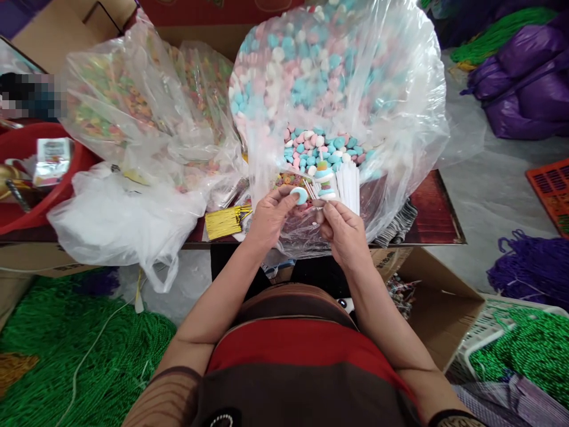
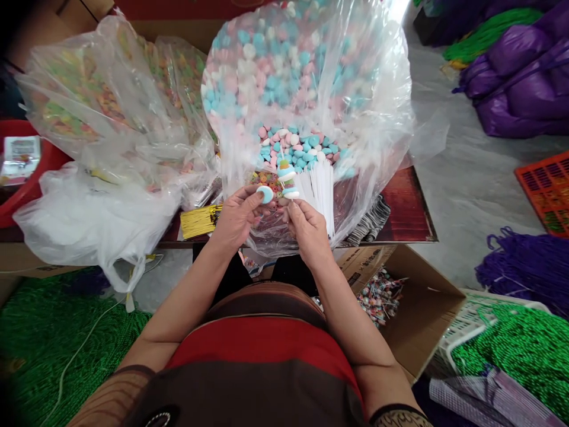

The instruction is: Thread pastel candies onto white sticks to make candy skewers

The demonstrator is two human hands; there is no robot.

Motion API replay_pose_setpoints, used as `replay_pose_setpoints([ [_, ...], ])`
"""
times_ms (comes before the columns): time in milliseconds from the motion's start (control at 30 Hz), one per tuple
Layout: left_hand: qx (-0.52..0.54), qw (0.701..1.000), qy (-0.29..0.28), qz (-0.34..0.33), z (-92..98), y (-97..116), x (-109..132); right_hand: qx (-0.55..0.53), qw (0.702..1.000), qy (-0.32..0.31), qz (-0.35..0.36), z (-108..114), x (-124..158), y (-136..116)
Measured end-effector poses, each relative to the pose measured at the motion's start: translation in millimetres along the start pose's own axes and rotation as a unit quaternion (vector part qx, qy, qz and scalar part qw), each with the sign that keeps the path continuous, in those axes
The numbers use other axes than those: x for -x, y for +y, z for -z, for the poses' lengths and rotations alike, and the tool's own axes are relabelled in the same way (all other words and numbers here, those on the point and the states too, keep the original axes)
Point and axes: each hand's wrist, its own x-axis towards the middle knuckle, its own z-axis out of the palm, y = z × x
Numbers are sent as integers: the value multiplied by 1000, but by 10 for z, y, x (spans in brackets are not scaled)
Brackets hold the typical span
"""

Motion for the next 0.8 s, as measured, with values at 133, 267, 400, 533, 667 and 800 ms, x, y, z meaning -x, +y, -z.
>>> replay_pose_setpoints([
  [133, 23, 998, 49, -28, 50, 55, -95, 60, 996, -53, -33, 102, 251, 33],
  [267, 40, 998, 37, -27, 84, 26, -124, 151, 984, -87, -27, 126, 406, 85],
  [400, 45, 998, 27, -21, 81, -14, -104, 182, 980, -80, -7, 84, 397, 74],
  [533, 47, 997, 28, -52, 60, -18, -93, 186, 978, -91, -8, 83, 378, 59],
  [667, 29, 994, 42, -98, 60, -46, -105, 210, 974, -84, 8, 124, 390, 64],
  [800, -10, 993, 66, -101, 88, -95, -128, 222, 972, -80, 8, 156, 399, 52],
])
